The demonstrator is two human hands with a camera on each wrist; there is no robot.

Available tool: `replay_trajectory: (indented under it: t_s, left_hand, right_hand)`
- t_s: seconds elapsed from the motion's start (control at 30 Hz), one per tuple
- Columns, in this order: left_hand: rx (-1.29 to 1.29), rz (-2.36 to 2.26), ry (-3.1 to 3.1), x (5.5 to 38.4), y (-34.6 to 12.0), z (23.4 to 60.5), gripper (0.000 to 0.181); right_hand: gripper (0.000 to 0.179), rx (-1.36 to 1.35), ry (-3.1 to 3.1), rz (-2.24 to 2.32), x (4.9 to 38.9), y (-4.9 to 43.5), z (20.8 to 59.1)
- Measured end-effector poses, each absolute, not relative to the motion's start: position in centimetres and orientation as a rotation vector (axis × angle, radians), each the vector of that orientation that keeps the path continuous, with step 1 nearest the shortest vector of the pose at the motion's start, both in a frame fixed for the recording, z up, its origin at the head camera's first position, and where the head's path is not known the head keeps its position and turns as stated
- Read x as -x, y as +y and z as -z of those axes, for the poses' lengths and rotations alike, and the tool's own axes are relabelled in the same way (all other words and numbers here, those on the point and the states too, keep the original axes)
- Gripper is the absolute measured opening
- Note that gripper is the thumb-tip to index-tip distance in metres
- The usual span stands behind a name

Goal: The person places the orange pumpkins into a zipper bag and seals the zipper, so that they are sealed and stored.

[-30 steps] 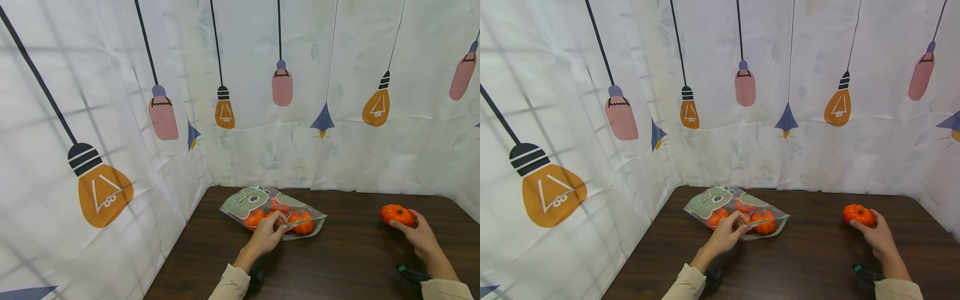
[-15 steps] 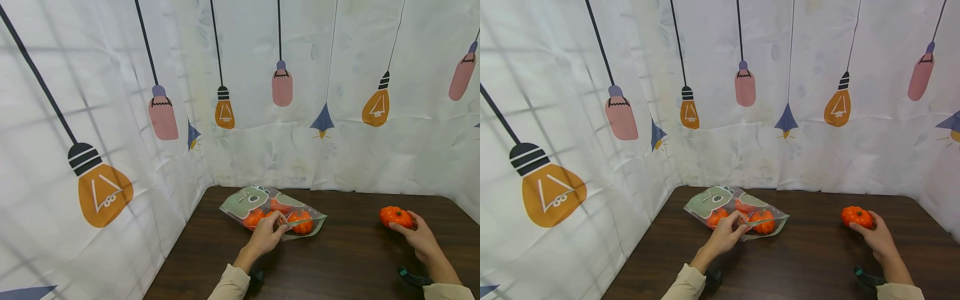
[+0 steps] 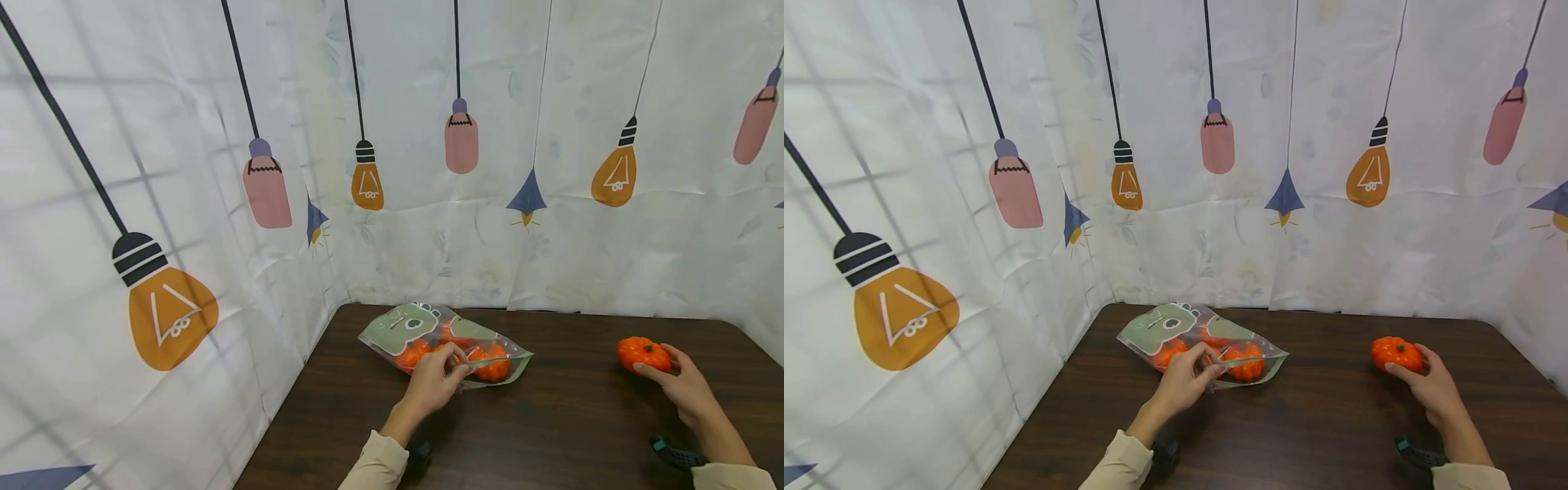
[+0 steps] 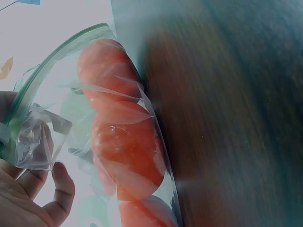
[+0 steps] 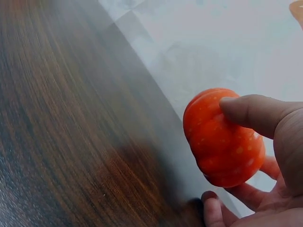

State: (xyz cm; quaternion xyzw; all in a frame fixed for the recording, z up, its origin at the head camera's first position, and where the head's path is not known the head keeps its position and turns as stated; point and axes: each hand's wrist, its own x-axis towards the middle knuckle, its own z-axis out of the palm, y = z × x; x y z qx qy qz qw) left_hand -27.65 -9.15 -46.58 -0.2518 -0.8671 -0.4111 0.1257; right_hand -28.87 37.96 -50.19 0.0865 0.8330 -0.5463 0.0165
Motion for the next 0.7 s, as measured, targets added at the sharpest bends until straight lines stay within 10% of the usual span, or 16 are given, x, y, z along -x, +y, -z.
replay_trajectory:
  t_s: [0.7]
  left_hand:
    - [0.687, 1.170, -2.517, 27.5, -9.1, 46.3, 0.009]
  right_hand:
    - [0.095, -0.045, 2.676, 1.529, 28.9, 36.8, 48.8]
